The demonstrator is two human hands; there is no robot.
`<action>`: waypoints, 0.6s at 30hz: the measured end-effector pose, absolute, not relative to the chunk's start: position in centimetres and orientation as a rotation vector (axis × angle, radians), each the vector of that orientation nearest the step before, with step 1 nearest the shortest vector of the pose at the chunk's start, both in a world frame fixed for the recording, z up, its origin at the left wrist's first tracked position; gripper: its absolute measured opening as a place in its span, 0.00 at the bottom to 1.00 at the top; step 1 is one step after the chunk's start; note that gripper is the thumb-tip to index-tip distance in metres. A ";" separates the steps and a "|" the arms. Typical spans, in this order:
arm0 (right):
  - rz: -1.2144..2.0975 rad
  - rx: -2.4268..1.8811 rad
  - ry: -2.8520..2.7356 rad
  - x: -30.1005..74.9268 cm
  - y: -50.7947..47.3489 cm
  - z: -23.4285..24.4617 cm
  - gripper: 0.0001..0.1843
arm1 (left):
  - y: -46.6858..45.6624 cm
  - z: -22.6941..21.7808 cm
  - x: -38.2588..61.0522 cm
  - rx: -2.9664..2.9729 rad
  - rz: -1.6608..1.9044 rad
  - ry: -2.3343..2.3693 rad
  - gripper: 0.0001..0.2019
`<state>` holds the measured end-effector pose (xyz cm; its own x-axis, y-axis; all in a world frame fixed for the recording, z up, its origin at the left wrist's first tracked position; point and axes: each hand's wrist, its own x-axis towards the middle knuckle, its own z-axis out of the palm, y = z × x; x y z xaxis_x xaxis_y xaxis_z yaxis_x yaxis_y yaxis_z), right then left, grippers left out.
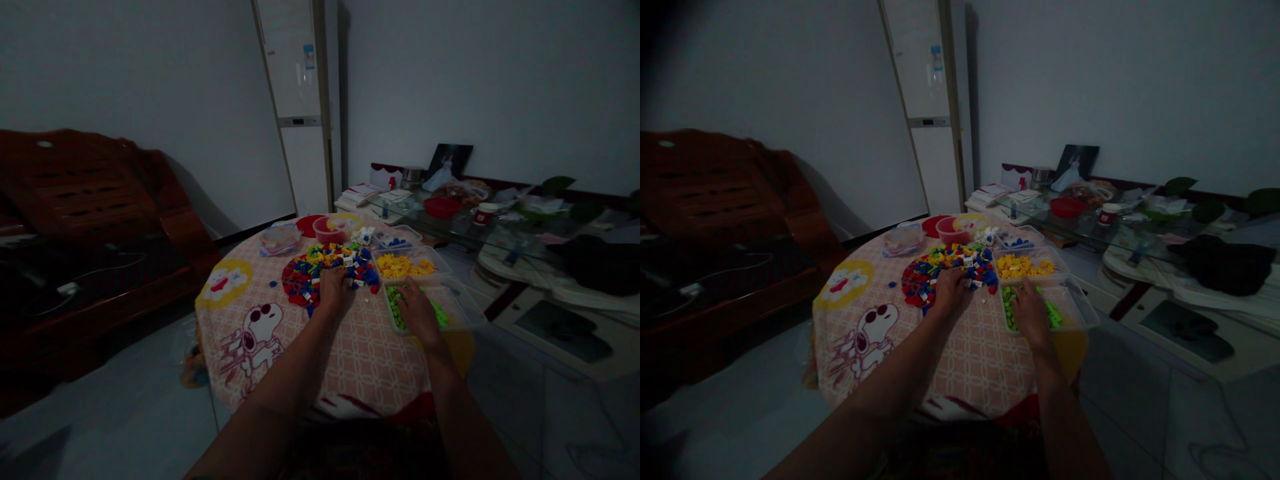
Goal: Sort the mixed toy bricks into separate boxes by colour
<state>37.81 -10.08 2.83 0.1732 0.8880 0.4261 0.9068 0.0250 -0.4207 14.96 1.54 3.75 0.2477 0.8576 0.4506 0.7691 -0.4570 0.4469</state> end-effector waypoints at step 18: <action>-0.010 -1.817 -1.685 38.0 -10.0 2.4 0.19 | 5.3 5.0 15.4 2.420 0.690 1.826 0.14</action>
